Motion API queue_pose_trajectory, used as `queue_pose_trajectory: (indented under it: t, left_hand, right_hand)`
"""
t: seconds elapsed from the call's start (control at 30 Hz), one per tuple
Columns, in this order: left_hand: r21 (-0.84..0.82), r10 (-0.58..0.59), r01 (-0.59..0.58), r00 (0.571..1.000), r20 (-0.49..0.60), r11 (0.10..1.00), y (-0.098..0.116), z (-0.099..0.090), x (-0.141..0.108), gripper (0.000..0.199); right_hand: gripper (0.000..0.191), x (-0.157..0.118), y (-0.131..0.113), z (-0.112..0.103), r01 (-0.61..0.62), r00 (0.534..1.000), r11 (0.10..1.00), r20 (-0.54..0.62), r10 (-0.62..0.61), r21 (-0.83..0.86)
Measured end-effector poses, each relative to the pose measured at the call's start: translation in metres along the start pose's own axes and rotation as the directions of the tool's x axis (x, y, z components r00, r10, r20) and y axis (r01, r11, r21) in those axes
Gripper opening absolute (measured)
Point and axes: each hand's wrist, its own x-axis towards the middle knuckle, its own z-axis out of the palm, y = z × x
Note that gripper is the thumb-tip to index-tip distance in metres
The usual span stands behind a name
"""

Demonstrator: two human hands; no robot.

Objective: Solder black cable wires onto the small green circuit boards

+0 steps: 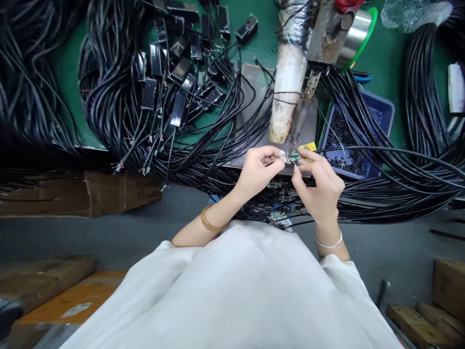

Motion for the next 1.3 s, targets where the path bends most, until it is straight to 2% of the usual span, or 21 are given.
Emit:
queue_pose_trajectory:
  t: [0.33, 0.57, 1.0, 1.1, 1.3]
  left_hand:
    - [0.163, 0.153, -0.156, 0.988, 0.03, 0.974, 0.0011, -0.0015, -0.0025, 0.008]
    - [0.212, 0.138, -0.15, 0.988, 0.071, 0.966, -0.0009, -0.0026, -0.0036, 0.01]
    - [0.286, 0.21, -0.227, 0.974, 0.088, 0.931, 0.0041, -0.0048, -0.0029, 0.012]
    - [0.245, 0.188, -0.205, 0.978, 0.09, 0.948, 0.0048, -0.0047, -0.0027, 0.011]
    - [0.101, 0.012, -0.028, 0.989, 0.151, 0.994, 0.0036, -0.0058, -0.0005, 0.014]
  right_hand:
    - [0.013, 0.0013, -0.0034, -0.0033, 0.004, 1.0, 1.0, 0.005, -0.004, -0.025]
    - [0.015, -0.0015, -0.0026, -0.0035, -0.01, 1.0, 1.0, 0.021, 0.01, -0.003]
    - [0.009, 0.001, -0.0037, -0.0056, 0.008, 1.0, 0.999, 0.029, -0.006, -0.052]
    - [0.01, 0.0011, -0.0048, -0.006, 0.018, 1.0, 0.998, 0.025, -0.017, -0.052]
    - [0.013, -0.0035, -0.0037, -0.0046, 0.019, 0.999, 0.999, 0.048, -0.017, -0.051]
